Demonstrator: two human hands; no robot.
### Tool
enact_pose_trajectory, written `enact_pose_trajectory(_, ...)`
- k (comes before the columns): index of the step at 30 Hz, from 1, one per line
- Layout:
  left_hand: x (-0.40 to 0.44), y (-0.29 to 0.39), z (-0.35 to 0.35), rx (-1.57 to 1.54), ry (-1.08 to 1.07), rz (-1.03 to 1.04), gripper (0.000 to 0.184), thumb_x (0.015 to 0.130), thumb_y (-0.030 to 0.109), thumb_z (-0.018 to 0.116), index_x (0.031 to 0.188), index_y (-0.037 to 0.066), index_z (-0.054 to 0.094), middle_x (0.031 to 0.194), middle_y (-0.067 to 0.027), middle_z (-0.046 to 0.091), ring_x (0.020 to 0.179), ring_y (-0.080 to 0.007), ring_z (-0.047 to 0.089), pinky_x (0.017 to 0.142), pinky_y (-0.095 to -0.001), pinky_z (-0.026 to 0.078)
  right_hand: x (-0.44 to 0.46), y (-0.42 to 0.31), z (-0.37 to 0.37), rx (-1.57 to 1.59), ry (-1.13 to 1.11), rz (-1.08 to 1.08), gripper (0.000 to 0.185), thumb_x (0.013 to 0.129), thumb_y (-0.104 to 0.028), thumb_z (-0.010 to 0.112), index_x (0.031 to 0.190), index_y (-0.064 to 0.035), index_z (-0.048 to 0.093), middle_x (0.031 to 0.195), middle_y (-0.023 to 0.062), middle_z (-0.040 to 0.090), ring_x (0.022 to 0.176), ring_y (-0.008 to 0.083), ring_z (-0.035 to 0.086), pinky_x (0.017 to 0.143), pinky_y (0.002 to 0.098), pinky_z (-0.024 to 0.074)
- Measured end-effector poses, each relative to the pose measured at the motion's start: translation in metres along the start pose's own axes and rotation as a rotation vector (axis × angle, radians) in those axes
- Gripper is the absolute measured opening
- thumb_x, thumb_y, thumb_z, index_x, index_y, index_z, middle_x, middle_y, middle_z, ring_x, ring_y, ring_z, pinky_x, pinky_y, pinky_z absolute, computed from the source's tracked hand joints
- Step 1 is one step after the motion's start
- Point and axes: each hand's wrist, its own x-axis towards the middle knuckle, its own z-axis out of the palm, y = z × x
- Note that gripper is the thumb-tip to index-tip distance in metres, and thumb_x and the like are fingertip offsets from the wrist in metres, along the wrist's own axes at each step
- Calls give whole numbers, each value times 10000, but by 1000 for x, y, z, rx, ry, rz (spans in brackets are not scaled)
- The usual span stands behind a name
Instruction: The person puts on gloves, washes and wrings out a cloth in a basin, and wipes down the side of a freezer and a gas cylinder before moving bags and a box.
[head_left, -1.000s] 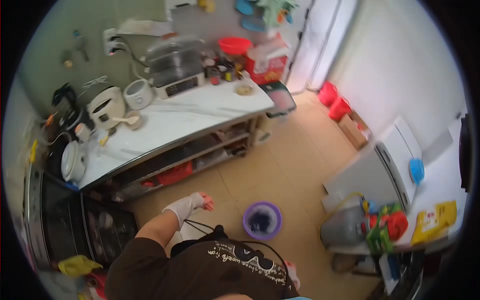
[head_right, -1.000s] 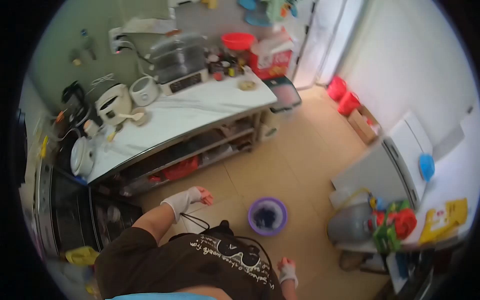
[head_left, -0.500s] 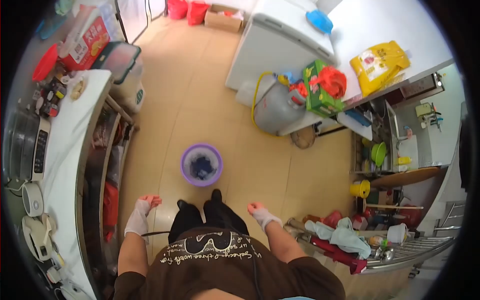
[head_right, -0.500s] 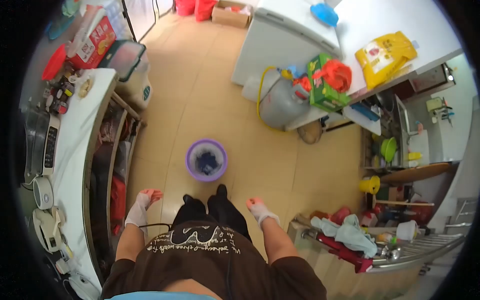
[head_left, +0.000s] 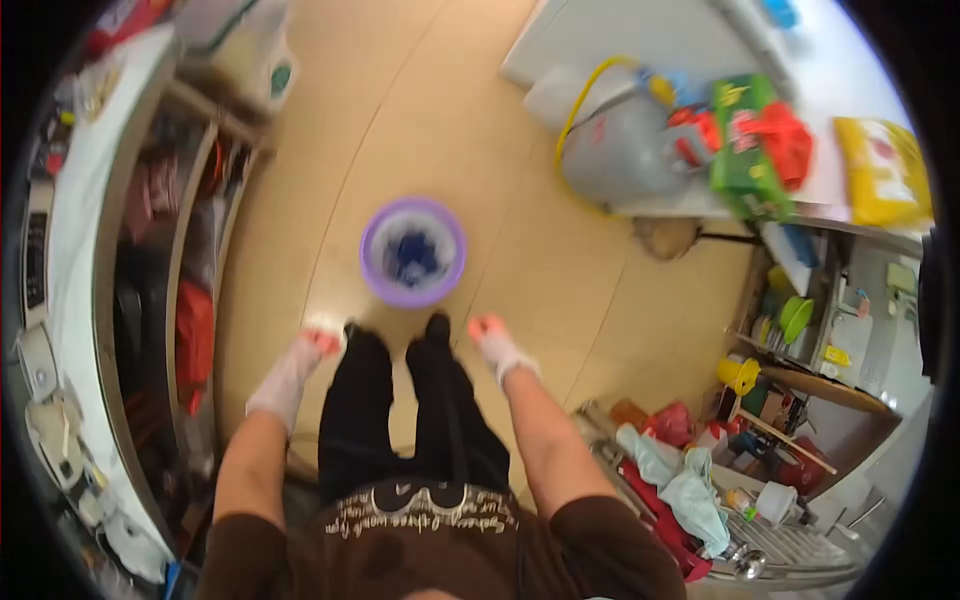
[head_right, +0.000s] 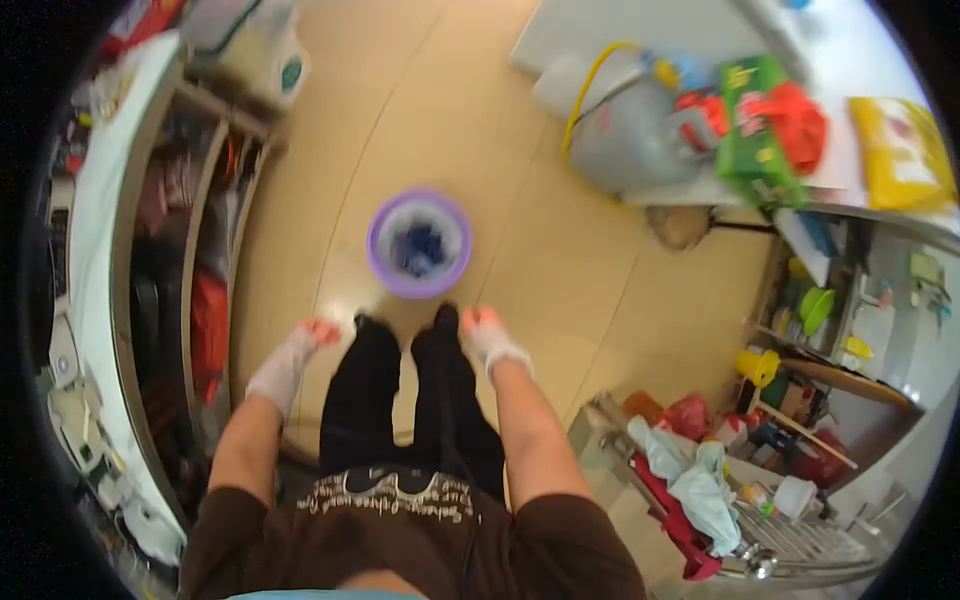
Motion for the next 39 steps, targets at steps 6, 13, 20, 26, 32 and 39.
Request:
enact_pose_trajectory(6, 64, 30, 35, 132, 16, -37, 220, 920, 186, 573, 973, -16, 643, 894, -115, 698, 795, -160, 660, 773, -281, 530, 118, 4, 102, 95, -117, -13, 463, 886, -355, 562, 1213, -27, 588, 1134, 191, 651, 1073, 320, 615, 944, 382, 463)
enact_pose_trajectory(13, 180, -7, 55, 112, 20, -22, 214, 912, 153, 553, 1002, -24, 634, 929, -113, 698, 806, -163, 663, 762, -289, 533, 246, -8, 170, -197, -320, -159, 603, 813, -316, 634, 1373, -182, 455, 1335, 146, 538, 1172, 334, 548, 992, 406, 438)
enact_pose_trajectory(20, 312, -70, 94, 68, -19, -14, 236, 955, 177, 526, 1104, 19, 617, 1057, -98, 679, 953, -179, 648, 867, -334, 517, 325, -10, 222, -794, -275, -215, 1062, 675, -404, 820, 1508, -329, 166, 1547, 220, 180, 1352, 488, 304, 1054, 495, 380)
enact_pose_trajectory(26, 367, -65, 123, -495, 22, -425, 676, 864, 591, 584, 1358, 151, 447, 1391, -60, 448, 1285, -280, 413, 939, -545, 441, 406, 86, 260, -142, -200, -299, 503, 785, -156, 674, 1275, -143, 563, 983, 135, 660, 909, 225, 636, 763, 337, 500)
enact_pose_trajectory(32, 393, -54, 130, -875, -271, -427, 601, 845, 595, 611, 1217, 130, 534, 1164, -99, 597, 1013, -266, 586, 851, -470, 508, 317, 17, 198, 557, -395, -247, 199, 844, -177, 600, 936, -5, 641, 763, -21, 566, 715, 76, 502, 642, 240, 418)
enact_pose_trajectory(39, 435, -84, 146, -1095, -296, -59, 377, 971, 331, 518, 1192, 31, 574, 1054, -86, 663, 976, -192, 634, 860, -370, 522, 347, 29, 221, 33, 158, -593, 380, 872, -363, 605, 942, 6, 663, 930, 250, 645, 905, 423, 604, 810, 445, 480)
